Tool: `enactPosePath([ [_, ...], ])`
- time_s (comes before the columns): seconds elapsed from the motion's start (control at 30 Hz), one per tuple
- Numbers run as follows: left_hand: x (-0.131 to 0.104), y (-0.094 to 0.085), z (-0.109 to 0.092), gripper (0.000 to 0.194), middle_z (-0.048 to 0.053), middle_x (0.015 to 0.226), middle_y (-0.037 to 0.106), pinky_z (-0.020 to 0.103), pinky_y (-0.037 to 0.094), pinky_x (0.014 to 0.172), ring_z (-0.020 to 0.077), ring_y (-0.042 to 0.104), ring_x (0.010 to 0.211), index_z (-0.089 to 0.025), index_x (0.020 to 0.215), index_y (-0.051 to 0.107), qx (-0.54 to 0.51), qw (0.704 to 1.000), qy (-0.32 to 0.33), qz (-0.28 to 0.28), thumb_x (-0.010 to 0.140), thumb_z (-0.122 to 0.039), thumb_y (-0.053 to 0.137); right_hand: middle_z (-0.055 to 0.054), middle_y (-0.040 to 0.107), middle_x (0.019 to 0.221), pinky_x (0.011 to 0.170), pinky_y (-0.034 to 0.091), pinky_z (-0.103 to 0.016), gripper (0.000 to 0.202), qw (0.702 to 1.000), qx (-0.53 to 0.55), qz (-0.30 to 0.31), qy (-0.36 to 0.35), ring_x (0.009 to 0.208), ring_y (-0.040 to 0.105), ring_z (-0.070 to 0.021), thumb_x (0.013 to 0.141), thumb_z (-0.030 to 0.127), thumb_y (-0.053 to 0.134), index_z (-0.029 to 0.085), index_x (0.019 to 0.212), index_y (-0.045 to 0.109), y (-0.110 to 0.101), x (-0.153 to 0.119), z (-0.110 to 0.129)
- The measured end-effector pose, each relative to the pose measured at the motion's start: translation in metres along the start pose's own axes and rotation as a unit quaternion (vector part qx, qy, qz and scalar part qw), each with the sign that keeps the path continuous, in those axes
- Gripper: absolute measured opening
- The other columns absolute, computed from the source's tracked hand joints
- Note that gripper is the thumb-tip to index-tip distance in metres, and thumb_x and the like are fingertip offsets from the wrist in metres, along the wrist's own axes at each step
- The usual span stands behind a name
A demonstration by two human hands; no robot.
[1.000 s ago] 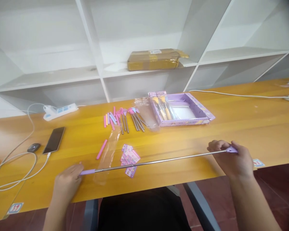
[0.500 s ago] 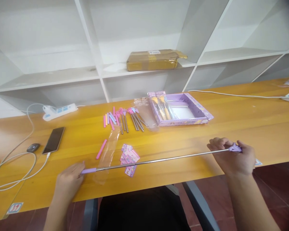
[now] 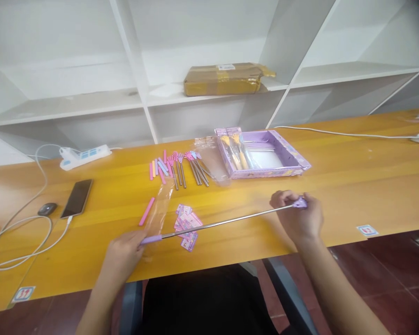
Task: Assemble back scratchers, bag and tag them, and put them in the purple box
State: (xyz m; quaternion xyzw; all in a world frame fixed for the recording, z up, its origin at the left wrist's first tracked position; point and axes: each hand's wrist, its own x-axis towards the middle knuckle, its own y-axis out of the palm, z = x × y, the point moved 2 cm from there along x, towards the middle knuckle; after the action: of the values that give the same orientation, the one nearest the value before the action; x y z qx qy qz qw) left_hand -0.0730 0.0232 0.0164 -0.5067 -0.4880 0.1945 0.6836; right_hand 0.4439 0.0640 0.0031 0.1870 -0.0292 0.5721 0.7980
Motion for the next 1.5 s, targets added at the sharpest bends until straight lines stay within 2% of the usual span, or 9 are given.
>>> enactPosePath([
  [0.13, 0.021, 0.02, -0.056, 0.024, 0.002, 0.066, 0.072, 0.026, 0.046, 0.055, 0.0181, 0.068, 0.059, -0.022, 0.078, 0.071, -0.026, 0.997, -0.006, 0.067, 0.084, -0.005, 0.054, -0.01, 0.069, 0.077, 0.075, 0.05, -0.044, 0.063, 0.996, 0.017, 0.054, 0.07, 0.079, 0.063, -0.0277, 0.103, 0.065, 0.035, 0.023, 0.081, 0.077, 0.071, -0.028, -0.012],
  [0.23, 0.031, 0.031, -0.087, 0.023, 0.002, 0.062, 0.068, 0.026, 0.039, 0.053, 0.0169, 0.063, 0.054, -0.021, 0.074, 0.066, -0.052, 0.997, -0.003, 0.055, 0.081, -0.002, 0.056, -0.011, 0.077, 0.089, 0.087, 0.052, -0.047, 0.072, 0.988, 0.041, 0.114, 0.091, 0.091, 0.068, -0.0312, 0.108, 0.066, 0.024, 0.024, 0.093, 0.081, 0.124, -0.064, -0.017],
  [0.33, 0.033, 0.038, -0.101, 0.024, 0.001, 0.061, 0.067, 0.026, 0.035, 0.053, 0.0152, 0.059, 0.052, -0.021, 0.076, 0.065, -0.096, 0.995, 0.009, 0.032, 0.082, 0.0, 0.056, -0.01, 0.077, 0.099, 0.097, 0.05, -0.047, 0.077, 0.979, 0.057, 0.176, 0.082, 0.103, 0.068, -0.032, 0.11, 0.067, 0.018, 0.026, 0.094, 0.081, 0.158, -0.101, -0.02],
  [0.4, 0.034, 0.043, -0.101, 0.023, 0.0, 0.062, 0.068, 0.026, 0.035, 0.055, 0.0148, 0.06, 0.054, -0.021, 0.076, 0.064, -0.118, 0.992, 0.011, 0.041, 0.081, 0.001, 0.057, -0.01, 0.075, 0.097, 0.098, 0.05, -0.047, 0.08, 0.976, 0.063, 0.191, 0.089, 0.102, 0.068, -0.0313, 0.111, 0.066, 0.013, 0.026, 0.092, 0.08, 0.167, -0.115, -0.024],
  [0.67, 0.029, 0.063, -0.087, 0.02, 0.001, 0.065, 0.07, 0.028, 0.033, 0.057, 0.0157, 0.06, 0.056, -0.02, 0.074, 0.063, -0.114, 0.991, -0.008, 0.07, 0.084, -0.004, 0.058, -0.008, 0.072, 0.098, 0.097, 0.047, -0.043, 0.073, 0.963, 0.05, 0.219, 0.151, 0.099, 0.065, -0.0288, 0.11, 0.069, 0.023, 0.024, 0.091, 0.078, 0.161, -0.113, -0.04],
  [1.03, 0.029, 0.058, -0.091, 0.024, -0.001, 0.06, 0.064, 0.03, 0.028, 0.058, 0.0143, 0.053, 0.053, -0.021, 0.067, 0.056, -0.123, 0.989, -0.027, 0.076, 0.088, -0.012, 0.063, -0.008, 0.072, 0.094, 0.096, 0.048, -0.043, 0.069, 0.961, 0.046, 0.223, 0.159, 0.098, 0.065, -0.0296, 0.108, 0.071, 0.028, 0.024, 0.088, 0.075, 0.161, -0.111, -0.041],
  [1.27, 0.028, 0.057, -0.083, 0.021, 0.002, 0.065, 0.071, 0.031, 0.031, 0.058, 0.0178, 0.062, 0.06, -0.021, 0.073, 0.067, -0.064, 0.992, -0.028, 0.107, 0.087, -0.008, 0.058, -0.008, 0.072, 0.096, 0.092, 0.05, -0.041, 0.064, 0.964, 0.007, 0.226, 0.143, 0.094, 0.065, -0.0269, 0.109, 0.064, 0.031, 0.024, 0.092, 0.077, 0.16, -0.104, -0.032],
  [1.4, 0.025, 0.033, -0.054, 0.025, 0.004, 0.063, 0.068, 0.03, 0.031, 0.057, 0.0187, 0.061, 0.058, -0.021, 0.069, 0.066, 0.024, 0.99, -0.083, 0.112, 0.084, -0.006, 0.053, -0.008, 0.07, 0.088, 0.082, 0.049, -0.04, 0.06, 0.979, -0.008, 0.158, 0.127, 0.086, 0.062, -0.0261, 0.106, 0.058, 0.034, 0.024, 0.086, 0.079, 0.131, -0.077, -0.021],
  [1.5, 0.011, 0.006, -0.007, 0.024, 0.005, 0.066, 0.069, 0.028, 0.035, 0.059, 0.0206, 0.064, 0.063, -0.021, 0.071, 0.068, 0.075, 0.985, -0.13, 0.089, 0.086, -0.012, 0.053, -0.01, 0.067, 0.081, 0.084, 0.049, -0.043, 0.049, 0.992, -0.009, 0.062, 0.105, 0.085, 0.061, -0.0269, 0.099, 0.049, 0.042, 0.024, 0.075, 0.076, 0.073, -0.037, -0.008],
])
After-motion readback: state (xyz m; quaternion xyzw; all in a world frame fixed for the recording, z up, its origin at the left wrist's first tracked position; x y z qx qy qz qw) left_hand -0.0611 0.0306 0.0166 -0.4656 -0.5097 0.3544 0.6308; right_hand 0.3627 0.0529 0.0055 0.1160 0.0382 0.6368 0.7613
